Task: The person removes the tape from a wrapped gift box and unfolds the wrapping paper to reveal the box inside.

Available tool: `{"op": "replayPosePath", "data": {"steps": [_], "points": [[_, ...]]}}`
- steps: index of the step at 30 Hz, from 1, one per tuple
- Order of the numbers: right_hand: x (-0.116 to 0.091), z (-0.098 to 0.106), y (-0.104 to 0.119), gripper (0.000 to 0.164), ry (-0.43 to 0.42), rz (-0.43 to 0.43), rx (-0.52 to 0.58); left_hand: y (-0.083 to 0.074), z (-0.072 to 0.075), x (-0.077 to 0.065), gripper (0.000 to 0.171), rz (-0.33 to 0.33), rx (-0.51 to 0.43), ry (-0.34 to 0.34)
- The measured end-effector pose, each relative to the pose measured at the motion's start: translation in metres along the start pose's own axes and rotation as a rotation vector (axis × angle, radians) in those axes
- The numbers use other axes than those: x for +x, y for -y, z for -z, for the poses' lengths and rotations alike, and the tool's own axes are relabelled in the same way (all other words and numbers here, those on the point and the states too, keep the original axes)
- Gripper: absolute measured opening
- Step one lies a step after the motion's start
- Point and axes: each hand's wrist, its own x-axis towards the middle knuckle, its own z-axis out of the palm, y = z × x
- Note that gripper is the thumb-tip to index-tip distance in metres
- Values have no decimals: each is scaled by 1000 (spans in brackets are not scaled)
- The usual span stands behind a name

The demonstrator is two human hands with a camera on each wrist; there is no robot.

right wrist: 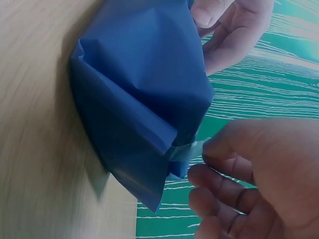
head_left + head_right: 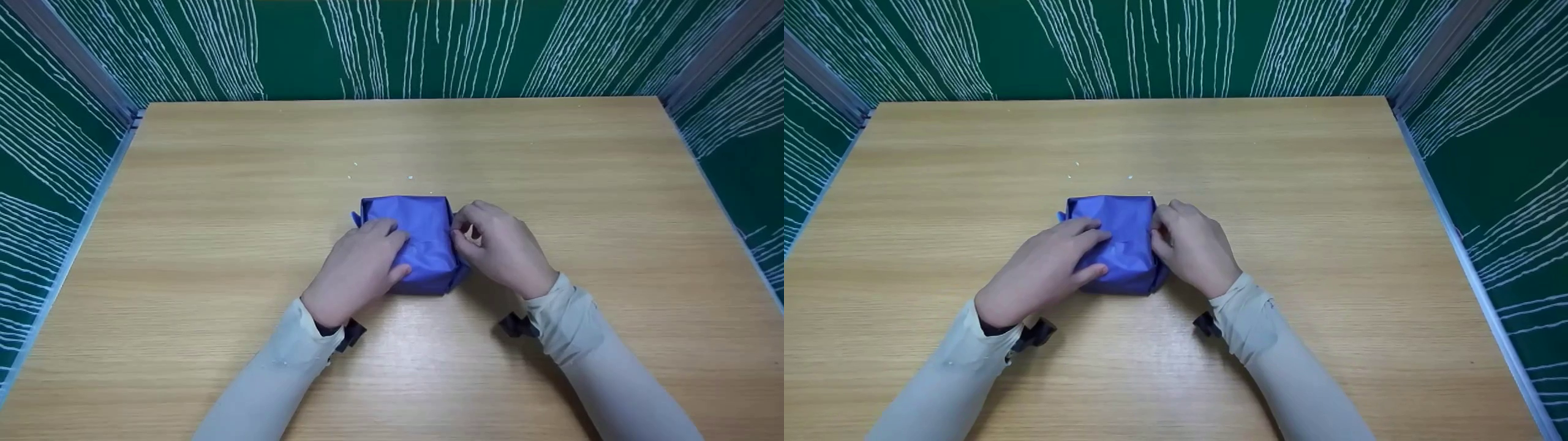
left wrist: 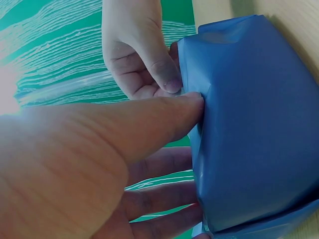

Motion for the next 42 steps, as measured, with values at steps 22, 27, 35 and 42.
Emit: {"op": "replayPosePath", "data": {"steps": [22,27,35,42], "points": [[0,0,-1,9,16,42,74,0,0,-1,48,-2,-5,-4],[-1,0,-2,7,-32,95,31,0,0,0,46,-2,-4,-8],[-1,3,-1,7,-24,95,-3,0,1,0,47,-6,-5,-5],[-3,10,-1,7,5,107,-39,0,0,0,48,-3,-14,-2]]}}
